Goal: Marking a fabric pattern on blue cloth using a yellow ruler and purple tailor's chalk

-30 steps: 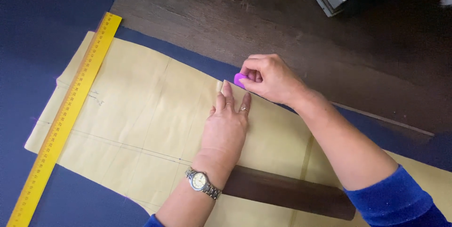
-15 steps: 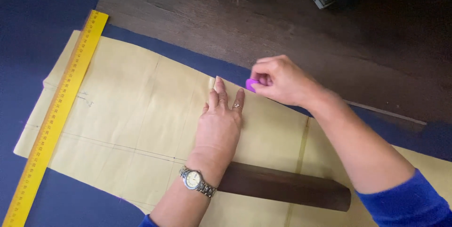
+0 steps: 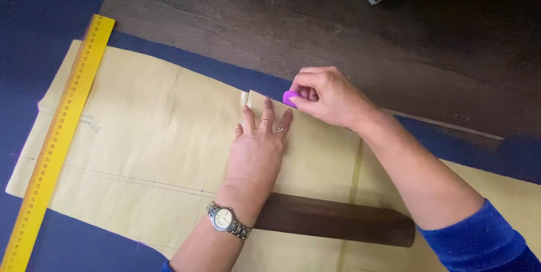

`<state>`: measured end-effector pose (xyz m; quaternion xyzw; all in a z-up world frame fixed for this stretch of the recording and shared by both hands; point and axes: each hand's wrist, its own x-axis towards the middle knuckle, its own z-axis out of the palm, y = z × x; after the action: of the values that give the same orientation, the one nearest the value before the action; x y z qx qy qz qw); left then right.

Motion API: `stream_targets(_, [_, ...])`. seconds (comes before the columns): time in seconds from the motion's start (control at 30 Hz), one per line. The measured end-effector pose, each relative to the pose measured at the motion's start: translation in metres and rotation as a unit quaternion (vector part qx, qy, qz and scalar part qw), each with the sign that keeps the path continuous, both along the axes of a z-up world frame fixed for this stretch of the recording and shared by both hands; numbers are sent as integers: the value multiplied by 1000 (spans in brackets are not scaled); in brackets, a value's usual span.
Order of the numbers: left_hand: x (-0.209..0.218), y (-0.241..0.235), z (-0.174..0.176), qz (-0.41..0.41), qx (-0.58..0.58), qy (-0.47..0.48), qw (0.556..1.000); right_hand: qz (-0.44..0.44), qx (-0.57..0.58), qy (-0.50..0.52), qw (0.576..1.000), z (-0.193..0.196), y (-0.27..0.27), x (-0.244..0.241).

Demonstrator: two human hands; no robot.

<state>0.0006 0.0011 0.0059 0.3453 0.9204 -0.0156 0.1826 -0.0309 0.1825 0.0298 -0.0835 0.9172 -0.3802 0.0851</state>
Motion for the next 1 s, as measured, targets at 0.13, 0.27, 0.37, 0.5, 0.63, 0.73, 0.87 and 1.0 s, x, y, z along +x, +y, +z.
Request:
stream_targets(0.13, [-2,5,7,-1,-20,-25,999,-2,-5,-7,1000,3,-2,0])
stream_targets(0.27, [-3,8,14,11,-29,-44,999,9,-6,-7,1000,1,0,-1])
stream_targets(0.37, [-4,8,19,7,-36,-55,998,11,26,-36,999,5,5,4])
stream_targets(0.5, [-2,9,17,2,-45,-54,998,22,61,-47,997,8,31,25])
stream_targets(0.63, [0,7,14,10,-36,-42,998,-33,71,-87,993,19,46,41])
stream_targets(0.73, [2,6,14,12,-23,-18,1000,-53,54,-54,996,19,45,43])
stream_targets(0.87, [18,13,13,-6,29,69,997,-55,32,-24,998,9,39,42])
stream_targets(1.0, [44,36,12,-25,67,1,997,-47,13,-8,999,3,36,42])
